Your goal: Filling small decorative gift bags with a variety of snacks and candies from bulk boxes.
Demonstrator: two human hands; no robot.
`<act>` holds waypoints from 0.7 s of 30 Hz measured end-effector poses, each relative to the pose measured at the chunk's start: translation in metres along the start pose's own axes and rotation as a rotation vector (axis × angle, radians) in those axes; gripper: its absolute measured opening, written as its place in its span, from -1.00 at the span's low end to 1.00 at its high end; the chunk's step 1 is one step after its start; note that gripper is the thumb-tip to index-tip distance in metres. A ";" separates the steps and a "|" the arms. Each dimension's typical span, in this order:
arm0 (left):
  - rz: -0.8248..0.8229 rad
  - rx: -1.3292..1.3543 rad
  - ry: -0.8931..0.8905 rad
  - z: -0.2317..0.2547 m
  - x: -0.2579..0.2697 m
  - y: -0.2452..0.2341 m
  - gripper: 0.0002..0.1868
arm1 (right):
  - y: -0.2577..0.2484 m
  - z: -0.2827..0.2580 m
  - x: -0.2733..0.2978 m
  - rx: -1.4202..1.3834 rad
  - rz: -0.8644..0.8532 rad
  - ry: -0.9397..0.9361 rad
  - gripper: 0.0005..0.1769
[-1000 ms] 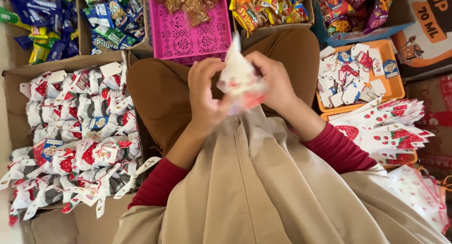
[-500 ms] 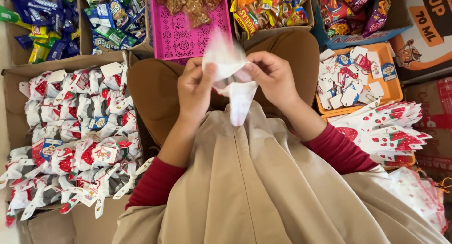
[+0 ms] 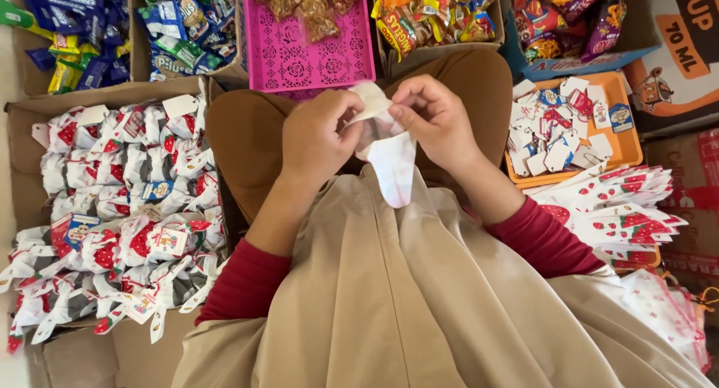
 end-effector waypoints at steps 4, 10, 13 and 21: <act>0.022 -0.308 -0.093 0.014 -0.003 -0.011 -0.79 | 0.011 -0.045 0.001 0.534 0.001 -0.245 -0.86; -0.002 0.117 -0.206 0.033 -0.013 -0.006 -0.73 | 0.034 -0.005 0.005 0.867 -0.274 -0.170 -0.92; 0.041 0.395 -0.250 0.031 -0.014 -0.008 -0.66 | 0.014 0.021 -0.002 0.613 -0.090 0.031 -0.88; -0.189 0.929 -0.824 -0.035 0.050 0.064 -0.66 | 0.005 0.011 -0.002 0.240 0.013 0.019 -0.66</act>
Point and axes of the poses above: each hand's wrist, its own x-axis away from the middle knuckle, its own y-axis out of the palm, z = x × y, the point moved 9 cm from there along -x, towards the middle knuckle, and after that the axes turned 9 degrees about -x, right-handed, at the moved point
